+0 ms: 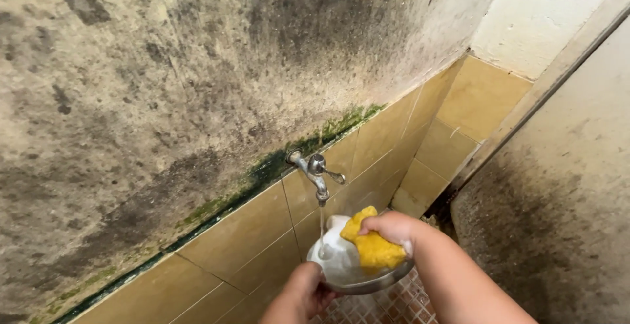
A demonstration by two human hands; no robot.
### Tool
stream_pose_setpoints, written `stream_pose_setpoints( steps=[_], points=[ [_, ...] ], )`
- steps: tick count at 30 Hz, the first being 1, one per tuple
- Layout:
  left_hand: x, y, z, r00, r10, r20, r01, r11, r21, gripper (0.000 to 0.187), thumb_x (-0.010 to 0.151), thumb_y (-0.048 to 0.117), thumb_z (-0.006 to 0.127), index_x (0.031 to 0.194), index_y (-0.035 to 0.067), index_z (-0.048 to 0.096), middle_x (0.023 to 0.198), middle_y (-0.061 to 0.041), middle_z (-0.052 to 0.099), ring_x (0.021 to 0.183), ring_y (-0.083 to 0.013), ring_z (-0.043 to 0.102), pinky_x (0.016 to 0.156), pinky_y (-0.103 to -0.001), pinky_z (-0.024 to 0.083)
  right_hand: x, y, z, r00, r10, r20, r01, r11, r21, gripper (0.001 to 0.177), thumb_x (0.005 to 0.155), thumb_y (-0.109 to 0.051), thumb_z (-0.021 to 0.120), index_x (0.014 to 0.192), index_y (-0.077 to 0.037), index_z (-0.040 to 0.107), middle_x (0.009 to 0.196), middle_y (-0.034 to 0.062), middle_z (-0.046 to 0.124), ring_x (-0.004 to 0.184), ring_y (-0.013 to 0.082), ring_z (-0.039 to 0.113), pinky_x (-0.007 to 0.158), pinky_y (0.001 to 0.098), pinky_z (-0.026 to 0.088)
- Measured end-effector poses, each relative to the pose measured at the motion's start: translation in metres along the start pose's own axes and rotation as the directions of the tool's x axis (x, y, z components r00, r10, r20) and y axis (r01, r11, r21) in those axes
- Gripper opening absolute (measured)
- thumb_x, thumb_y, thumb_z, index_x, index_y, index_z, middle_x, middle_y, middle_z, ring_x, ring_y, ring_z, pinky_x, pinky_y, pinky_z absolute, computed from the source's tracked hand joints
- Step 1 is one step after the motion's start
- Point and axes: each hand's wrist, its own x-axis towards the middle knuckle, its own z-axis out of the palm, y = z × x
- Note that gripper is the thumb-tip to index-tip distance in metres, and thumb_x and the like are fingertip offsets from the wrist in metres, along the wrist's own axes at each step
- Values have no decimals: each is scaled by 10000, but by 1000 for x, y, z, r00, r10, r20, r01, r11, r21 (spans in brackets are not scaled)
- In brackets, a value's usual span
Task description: Washing a metal pot lid using a sponge and soap under a faucet in a bathroom.
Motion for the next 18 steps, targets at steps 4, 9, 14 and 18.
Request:
stream_pose_setpoints(
  steps=[4, 9, 14, 18],
  points=[
    [-24, 15, 9, 999, -50, 6, 50, 997, 65, 380, 941, 284, 483, 1080, 16, 714, 807, -129, 740, 612, -222, 724, 448, -251, 517, -14, -9, -7, 988, 112, 109, -133, 970, 205, 332, 849, -220, 650, 1036, 46, 716, 852, 188, 759, 667, 318, 729, 668, 437, 614],
    [-29, 44, 25, 998, 42, -49, -27, 961, 277, 398, 976, 349, 492, 1131, 49, 703, 871, -133, 736, 640, -229, 707, 496, -329, 583, -21, -10, -19, 982, 152, 108, -175, 951, 255, 345, 853, -280, 642, 1041, 2, 707, 841, 160, 752, 646, 308, 711, 633, 432, 588],
    [-80, 77, 65, 910, 354, -215, -108, 703, 703, 493, 1047, 221, 336, 1536, 233, 269, 1282, -190, 614, 993, -369, 715, 814, -491, 611, -19, 9, -18, 997, 59, 42, -70, 937, 342, 313, 864, -231, 650, 1072, -1, 695, 865, 157, 760, 682, 307, 721, 653, 436, 587],
    [-67, 72, 65, 768, 638, -56, -72, 173, 982, 639, 1046, 139, 325, 1627, 287, 101, 1497, -206, 451, 1267, -387, 582, 1041, -489, 494, -32, 9, -5, 995, 5, 99, -46, 908, 417, 305, 860, -215, 656, 1085, -14, 698, 893, 150, 755, 722, 312, 727, 694, 448, 606]
  ],
)
